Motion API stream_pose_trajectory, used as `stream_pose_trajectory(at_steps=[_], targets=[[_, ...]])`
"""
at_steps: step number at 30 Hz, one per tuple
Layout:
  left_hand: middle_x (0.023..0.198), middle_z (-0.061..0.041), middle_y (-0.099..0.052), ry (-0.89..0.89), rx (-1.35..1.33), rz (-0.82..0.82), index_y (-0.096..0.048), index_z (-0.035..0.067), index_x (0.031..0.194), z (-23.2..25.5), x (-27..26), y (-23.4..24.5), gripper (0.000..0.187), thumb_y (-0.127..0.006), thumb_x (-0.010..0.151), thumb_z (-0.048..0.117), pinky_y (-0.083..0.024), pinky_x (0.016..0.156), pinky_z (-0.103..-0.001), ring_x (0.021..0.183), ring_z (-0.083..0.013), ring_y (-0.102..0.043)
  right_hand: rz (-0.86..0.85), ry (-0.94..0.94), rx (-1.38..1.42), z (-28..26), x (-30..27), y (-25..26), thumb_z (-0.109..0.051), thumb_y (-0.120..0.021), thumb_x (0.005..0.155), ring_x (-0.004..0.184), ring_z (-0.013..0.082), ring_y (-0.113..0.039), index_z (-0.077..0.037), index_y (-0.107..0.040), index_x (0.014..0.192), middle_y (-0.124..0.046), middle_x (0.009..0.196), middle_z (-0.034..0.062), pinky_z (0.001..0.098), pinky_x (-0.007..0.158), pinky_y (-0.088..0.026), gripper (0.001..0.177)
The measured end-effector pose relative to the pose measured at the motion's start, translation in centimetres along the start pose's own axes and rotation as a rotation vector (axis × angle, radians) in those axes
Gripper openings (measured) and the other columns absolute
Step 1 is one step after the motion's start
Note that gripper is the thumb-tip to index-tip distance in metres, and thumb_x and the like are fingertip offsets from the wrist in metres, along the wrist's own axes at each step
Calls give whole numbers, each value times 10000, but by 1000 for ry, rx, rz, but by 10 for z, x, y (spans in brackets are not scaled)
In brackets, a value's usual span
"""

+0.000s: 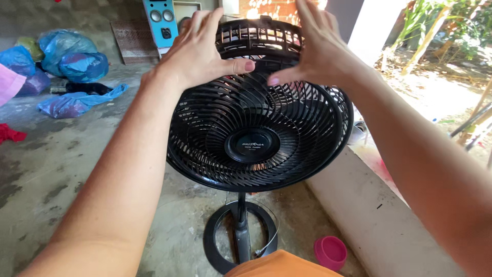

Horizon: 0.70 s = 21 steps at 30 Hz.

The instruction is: The person assembles a standing fan by attaching the front protective grille to the fan head. They align the grille with the fan blades and repeatedly adjust its position to ensure it is properly secured.

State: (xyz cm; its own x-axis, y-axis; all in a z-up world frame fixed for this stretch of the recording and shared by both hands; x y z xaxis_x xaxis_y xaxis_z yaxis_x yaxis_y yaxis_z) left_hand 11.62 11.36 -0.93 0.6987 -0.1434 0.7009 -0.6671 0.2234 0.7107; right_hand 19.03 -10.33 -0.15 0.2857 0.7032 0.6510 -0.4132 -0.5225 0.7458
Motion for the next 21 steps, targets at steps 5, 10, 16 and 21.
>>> stream_pose_trajectory(at_steps=[5,10,16,21], targets=[[1441,-218,-485,-9,-84,70,-525,59,1483,-8,-16,0,1148,-752,726,892,-369,1171,-532,1448,-413,-392,92,-359,204,46,-90,-11,-790,-811,665,1516,500,-338,58,-160,1668,-310,1610,344,585,1188,-379,1466],[1436,-222,-506,-97,-7,184,-597,46,1364,8,-12,9,1010,-753,804,872,-416,1196,-523,1432,-401,-446,271,-438,208,56,-124,-23,-648,-886,766,1316,375,-568,38,-478,1543,-531,1395,227,522,1132,-488,1113],[1406,-296,-497,-80,-2,199,-506,-16,1463,3,-6,0,1188,-762,785,926,-424,1065,-556,1355,-462,-455,324,-389,193,58,-121,-20,-635,-905,789,1245,331,-577,60,-544,1457,-504,1279,178,483,1076,-524,1029],[1479,-229,-553,-135,-170,201,-523,9,1468,-27,-17,2,980,-644,934,822,-430,1179,-499,1413,-390,-508,209,-380,278,61,-118,-21,-655,-885,782,1304,331,-532,78,-451,1545,-461,1367,204,489,1096,-510,1144]])
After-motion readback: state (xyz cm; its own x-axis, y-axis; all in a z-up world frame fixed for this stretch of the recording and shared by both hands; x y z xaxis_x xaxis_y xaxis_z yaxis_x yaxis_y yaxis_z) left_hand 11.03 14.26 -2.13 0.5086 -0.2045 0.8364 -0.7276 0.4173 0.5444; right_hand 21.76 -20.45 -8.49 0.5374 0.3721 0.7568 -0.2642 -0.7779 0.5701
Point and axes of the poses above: each hand's wrist, its own x-axis towards the middle knuckle, its own y-axis out of the back of the hand, z = x × y, the point moved 7 cm from there along x, towards the middle knuckle
